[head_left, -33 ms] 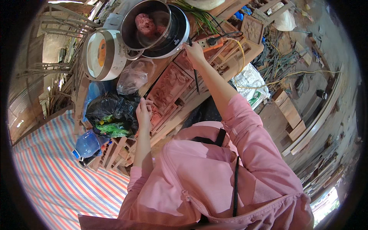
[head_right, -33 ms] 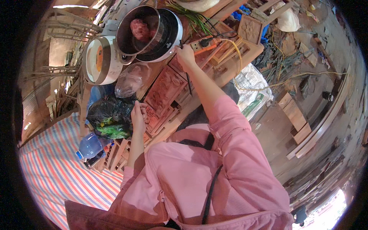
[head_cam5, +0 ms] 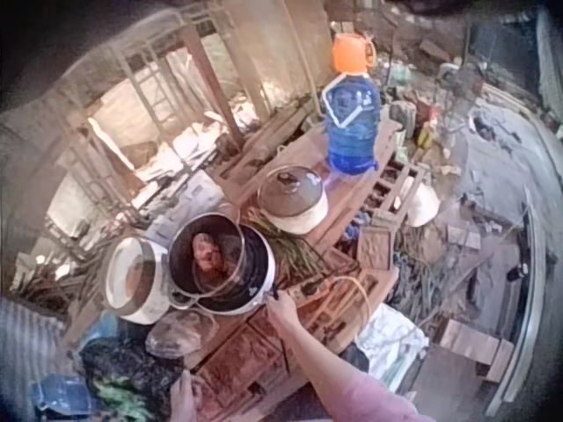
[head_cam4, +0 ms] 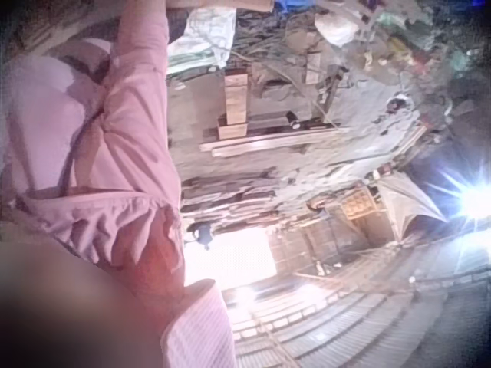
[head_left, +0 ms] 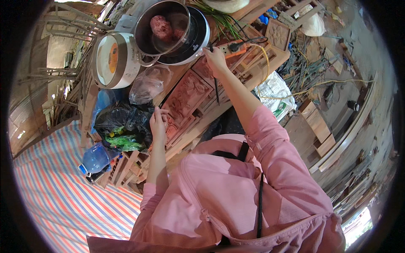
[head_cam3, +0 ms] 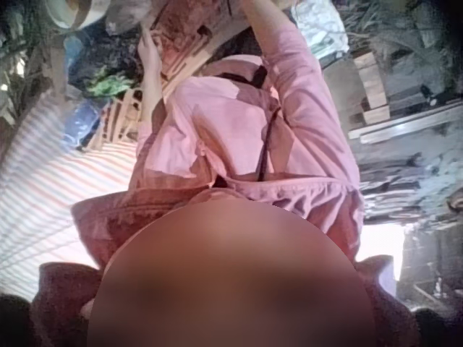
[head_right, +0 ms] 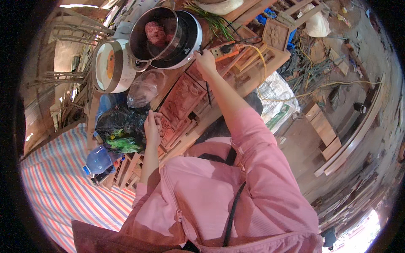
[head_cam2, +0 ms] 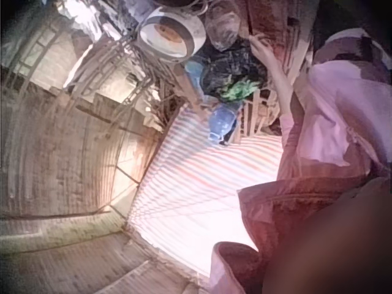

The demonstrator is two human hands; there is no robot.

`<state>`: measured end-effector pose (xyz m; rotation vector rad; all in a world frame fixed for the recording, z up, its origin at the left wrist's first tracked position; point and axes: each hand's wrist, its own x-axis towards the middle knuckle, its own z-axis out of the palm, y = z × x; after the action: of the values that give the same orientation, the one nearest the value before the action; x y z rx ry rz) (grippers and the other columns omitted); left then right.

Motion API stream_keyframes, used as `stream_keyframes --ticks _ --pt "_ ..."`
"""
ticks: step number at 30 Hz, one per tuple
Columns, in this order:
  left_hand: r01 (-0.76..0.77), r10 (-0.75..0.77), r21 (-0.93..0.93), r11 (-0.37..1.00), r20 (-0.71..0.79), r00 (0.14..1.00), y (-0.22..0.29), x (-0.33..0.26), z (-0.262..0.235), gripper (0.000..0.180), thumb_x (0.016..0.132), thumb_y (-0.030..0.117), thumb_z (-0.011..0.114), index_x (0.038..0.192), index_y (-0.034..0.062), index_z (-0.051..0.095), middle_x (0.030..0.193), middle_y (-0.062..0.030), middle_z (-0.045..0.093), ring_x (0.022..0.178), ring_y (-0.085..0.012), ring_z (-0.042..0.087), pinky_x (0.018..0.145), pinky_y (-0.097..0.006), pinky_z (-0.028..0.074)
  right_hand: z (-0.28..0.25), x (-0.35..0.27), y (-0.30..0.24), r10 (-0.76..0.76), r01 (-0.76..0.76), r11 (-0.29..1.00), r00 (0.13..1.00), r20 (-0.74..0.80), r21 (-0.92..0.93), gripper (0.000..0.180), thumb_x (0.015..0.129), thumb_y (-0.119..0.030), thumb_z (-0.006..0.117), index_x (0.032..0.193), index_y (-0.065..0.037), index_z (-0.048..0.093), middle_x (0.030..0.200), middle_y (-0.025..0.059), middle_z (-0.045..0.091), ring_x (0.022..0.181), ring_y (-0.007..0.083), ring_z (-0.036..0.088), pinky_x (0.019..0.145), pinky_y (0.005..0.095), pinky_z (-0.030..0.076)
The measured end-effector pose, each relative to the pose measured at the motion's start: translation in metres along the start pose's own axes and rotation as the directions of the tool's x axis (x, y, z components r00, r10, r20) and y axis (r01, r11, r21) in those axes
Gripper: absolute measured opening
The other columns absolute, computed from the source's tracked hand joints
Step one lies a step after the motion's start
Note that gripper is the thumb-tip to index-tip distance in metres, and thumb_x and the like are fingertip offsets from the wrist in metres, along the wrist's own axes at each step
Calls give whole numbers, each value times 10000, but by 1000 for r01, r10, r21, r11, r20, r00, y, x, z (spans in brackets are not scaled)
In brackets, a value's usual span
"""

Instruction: The person adds ground meat from a plastic bag into a pot on a portable electric stove, stirs it with chopsticks, and seasons it with oil and a powdered seasoning. The person continues to stir the meat as it cooks.

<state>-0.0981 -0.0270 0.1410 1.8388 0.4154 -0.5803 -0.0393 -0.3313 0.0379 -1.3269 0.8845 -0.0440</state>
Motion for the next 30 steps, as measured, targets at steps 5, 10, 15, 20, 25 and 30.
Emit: stream_keyframes --ticks 5,10,15,20,25,30 --pt "-109 101 -116 987 -68 993 37 23 12 416 1072 397 482 986 11 609 652 53 393 505 -34 310 452 -220 216 -57 -42 -78 -7 -61 841 992 123 537 344 1040 -357 524 1033 -34 644 725 55 635 530 141 553 458 277 400" --pt "-162 152 -81 983 -125 980 75 47 13 294 1051 333 541 1074 61 649 713 39 497 586 -40 415 497 -211 291 -128 -79 -183 -428 425 886 903 -28 186 594 1058 -529 428 1003 -2 696 801 17 594 633 116 566 570 253 469" --pt "-195 168 -164 967 -162 972 86 79 40 341 1026 365 583 1143 49 636 783 6 583 625 -62 479 521 -223 355 -90 -45 -226 -525 524 849 825 210 62 415 1071 -353 502 933 2 667 854 17 526 724 118 602 571 248 529" --pt "-80 35 -260 962 -172 984 96 111 67 330 1028 365 569 1115 50 613 724 -32 600 522 -69 477 460 -252 356 0 13 -213 -678 808 589 507 532 -21 163 964 -124 661 970 38 673 952 95 609 906 239 649 783 369 571" --pt "-90 23 -447 890 -153 988 99 121 81 272 1028 323 570 956 61 562 695 -11 554 491 -72 463 428 -234 326 -1 14 -217 -531 964 256 198 824 -67 151 914 -146 696 972 -6 696 952 144 641 904 338 646 785 393 521" --pt "-195 91 -387 901 -271 958 100 120 90 237 1034 259 543 902 63 547 684 -6 551 499 -81 464 446 -241 325 -19 17 -242 -474 948 305 237 848 -94 142 922 -148 695 987 -23 714 985 124 660 911 318 664 783 378 531"
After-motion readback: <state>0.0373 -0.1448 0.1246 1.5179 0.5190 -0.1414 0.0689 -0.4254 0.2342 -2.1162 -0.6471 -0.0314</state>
